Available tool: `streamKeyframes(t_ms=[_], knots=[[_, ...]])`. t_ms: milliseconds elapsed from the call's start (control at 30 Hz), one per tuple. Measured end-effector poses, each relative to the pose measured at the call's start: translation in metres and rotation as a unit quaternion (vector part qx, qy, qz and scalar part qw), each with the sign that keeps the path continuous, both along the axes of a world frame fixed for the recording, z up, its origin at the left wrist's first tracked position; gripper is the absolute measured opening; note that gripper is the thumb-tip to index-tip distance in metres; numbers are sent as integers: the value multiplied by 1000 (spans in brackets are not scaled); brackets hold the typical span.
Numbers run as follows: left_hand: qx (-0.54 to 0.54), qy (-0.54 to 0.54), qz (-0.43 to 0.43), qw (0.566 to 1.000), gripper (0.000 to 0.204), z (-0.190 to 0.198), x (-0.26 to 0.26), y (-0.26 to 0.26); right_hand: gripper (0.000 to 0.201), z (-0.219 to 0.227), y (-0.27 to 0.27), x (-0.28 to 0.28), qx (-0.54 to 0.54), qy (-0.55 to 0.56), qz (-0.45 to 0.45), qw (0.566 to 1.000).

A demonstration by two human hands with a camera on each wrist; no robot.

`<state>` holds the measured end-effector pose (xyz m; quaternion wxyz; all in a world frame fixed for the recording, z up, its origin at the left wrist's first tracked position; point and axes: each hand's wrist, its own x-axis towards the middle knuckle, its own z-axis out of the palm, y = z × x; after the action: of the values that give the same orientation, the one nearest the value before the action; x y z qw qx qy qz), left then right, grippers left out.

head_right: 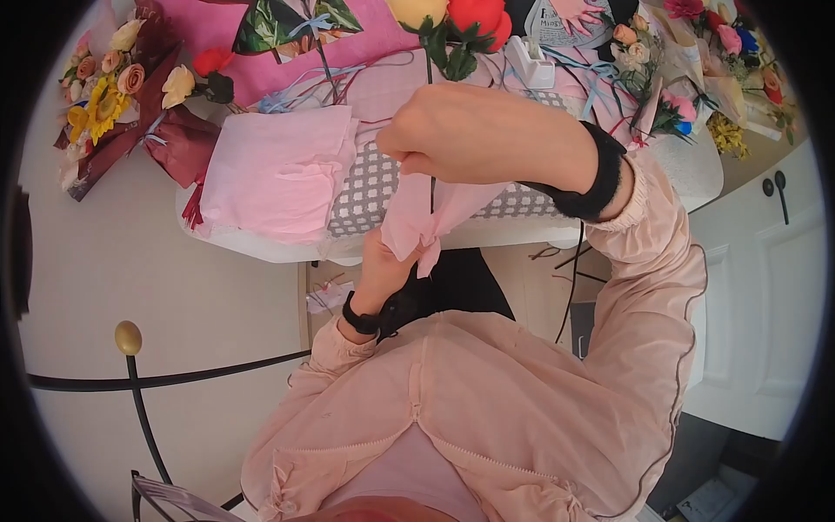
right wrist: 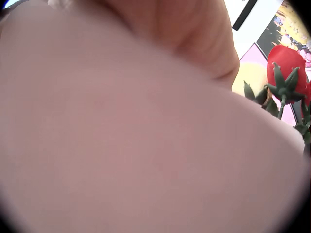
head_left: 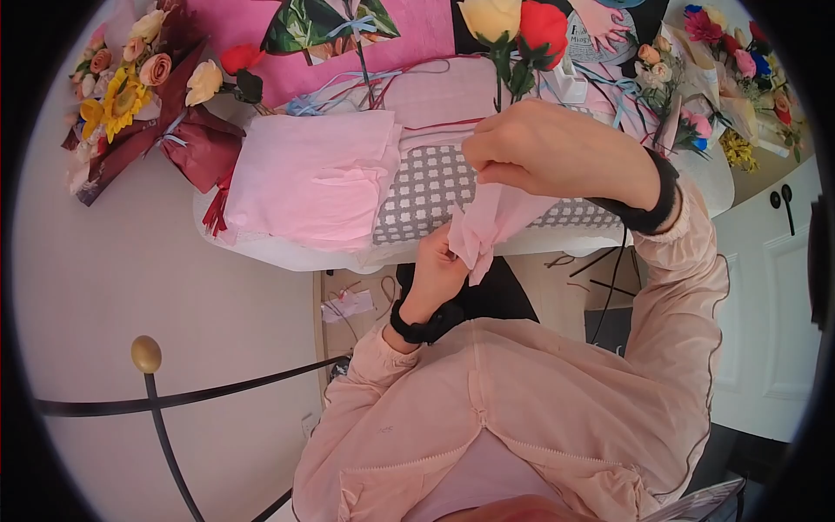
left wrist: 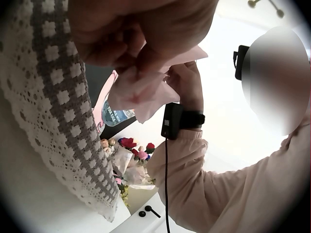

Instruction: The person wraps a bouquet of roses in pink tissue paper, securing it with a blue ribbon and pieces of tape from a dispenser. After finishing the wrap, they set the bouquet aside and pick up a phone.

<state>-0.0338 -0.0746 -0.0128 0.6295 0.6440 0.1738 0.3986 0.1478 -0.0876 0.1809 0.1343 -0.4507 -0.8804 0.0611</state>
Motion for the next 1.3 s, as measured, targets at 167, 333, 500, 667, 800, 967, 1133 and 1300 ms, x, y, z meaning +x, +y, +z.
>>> streamKeyframes(t_ms=[167,333,500,667,800,967,1133,1300], knots=[[-10,-3,-11,1000,14,-3,0,0,12,4,9,-2,32,1,-59,998],[-175,-57,-42,982,23,-18,-2,10,16,6,-7,9,316,90,-140,934],[-192,-104,-44,975,31,-16,1,22,31,-9,-54,-3,264,78,-137,951],[-178,-96,-54,978,34,-6,3,18,36,-28,-28,9,296,35,-173,939],[-190,-110,-78,972,30,-5,1,19,31,-31,-39,1,387,69,-198,898],[-182,-135,-62,972,28,-1,2,17,38,-75,-65,-32,309,52,-51,948],[-158,-134,-63,976,28,-2,5,14,34,-92,-53,-32,272,23,-118,955],[-201,-127,-42,970,29,-7,5,12,37,-93,-48,-24,270,64,-136,951]])
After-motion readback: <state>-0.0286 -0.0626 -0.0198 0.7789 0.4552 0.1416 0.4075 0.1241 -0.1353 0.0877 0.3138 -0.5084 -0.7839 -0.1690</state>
